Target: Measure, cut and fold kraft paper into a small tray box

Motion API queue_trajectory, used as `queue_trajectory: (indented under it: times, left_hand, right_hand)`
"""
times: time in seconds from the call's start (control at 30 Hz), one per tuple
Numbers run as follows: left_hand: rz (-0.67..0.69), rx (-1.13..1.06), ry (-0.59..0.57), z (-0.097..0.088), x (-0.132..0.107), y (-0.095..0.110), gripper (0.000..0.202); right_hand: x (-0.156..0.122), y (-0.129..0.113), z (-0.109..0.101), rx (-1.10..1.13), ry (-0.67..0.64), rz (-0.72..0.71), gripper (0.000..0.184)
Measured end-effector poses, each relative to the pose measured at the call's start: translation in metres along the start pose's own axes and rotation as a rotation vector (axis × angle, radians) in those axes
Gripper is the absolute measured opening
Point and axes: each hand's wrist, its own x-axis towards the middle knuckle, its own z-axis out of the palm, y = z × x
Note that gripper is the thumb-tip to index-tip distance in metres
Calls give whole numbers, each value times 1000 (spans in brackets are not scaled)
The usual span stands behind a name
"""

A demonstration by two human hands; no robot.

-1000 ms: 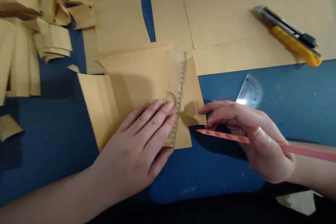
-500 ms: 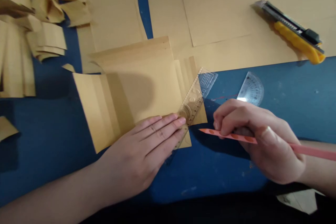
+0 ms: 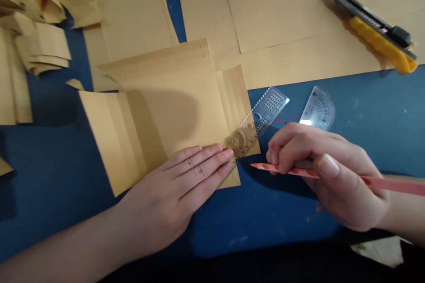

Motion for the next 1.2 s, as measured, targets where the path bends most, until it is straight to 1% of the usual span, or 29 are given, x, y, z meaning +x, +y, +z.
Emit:
queue_trajectory:
  times: [0.33,0.4,0.53,0.63,0.77,0.93,1.2]
  left_hand:
    - [8,5,0,-1,1,0,61]
    - [14,3,-7,-3,3,0,59]
    - [15,-8,-7,-3,4,0,57]
    - [16,-13,-10,-2,3,0,58]
    - [15,-16,27,1,0,0,60]
    - [26,5,8,-1,1,0,59]
    - [39,14,15,-4,3,-1,59]
  right_hand:
    - [1,-3,-3,-42,-25,-10,36]
    - [4,-6,-4,-86,-57,-11,29]
    - [9,-10,-2,-218,-134,-59,7]
    - [8,-9,3,-278,-159,-79,13]
    - [3,-7,10,-320,-158,-95,19]
    - [-1,-6,13,-386,-159,-79,22]
    - [0,-3,14,-366,-159,-82,23]
